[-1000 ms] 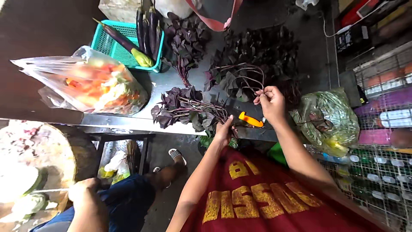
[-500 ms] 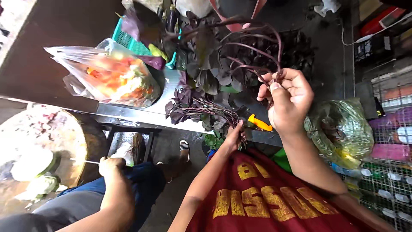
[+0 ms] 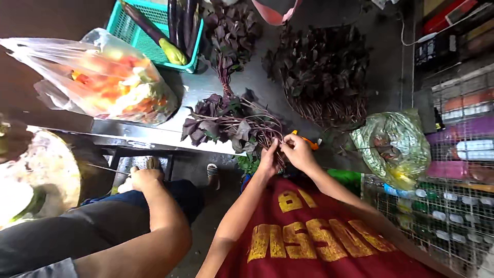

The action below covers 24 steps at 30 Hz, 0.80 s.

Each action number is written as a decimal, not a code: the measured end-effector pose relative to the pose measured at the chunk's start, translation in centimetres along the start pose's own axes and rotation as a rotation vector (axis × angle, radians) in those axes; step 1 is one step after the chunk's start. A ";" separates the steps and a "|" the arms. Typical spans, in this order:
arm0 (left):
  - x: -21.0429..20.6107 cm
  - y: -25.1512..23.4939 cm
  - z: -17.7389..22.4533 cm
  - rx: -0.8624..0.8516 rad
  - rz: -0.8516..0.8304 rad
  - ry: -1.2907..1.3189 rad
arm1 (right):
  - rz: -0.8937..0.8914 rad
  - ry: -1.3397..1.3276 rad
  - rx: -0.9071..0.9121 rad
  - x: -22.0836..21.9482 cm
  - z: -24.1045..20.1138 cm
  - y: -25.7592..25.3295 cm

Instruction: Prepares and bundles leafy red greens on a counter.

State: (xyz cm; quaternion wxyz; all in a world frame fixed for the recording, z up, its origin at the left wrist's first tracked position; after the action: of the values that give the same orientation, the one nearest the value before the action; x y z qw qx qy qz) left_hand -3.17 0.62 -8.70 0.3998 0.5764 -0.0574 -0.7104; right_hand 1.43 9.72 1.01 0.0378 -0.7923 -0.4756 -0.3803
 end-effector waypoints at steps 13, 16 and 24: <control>-0.3 0.6 0.7 0.049 0.047 -0.079 | 0.291 -0.509 0.286 12.0 -1.0 -2.9; -0.2 0.7 0.7 0.069 0.069 -0.073 | 0.486 -0.234 0.199 15.7 0.5 -4.8; -1.9 1.9 1.4 0.037 -0.013 -0.221 | -0.309 0.111 0.005 1.5 1.0 0.8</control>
State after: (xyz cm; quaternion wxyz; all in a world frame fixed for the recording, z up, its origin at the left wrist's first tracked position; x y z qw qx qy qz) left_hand -3.37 0.01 -5.74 0.3756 0.5021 -0.1104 -0.7711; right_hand 3.02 10.79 1.54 0.0068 -0.6873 -0.5899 -0.4237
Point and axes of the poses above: each hand's wrist, its own y-axis away from the middle knuckle, its own x-axis out of the back of the hand, z = x × y, the point moved 4 cm from there along -y, towards the middle knuckle, and after that the axes turned 10 degrees about y, right-handed, at the moved point
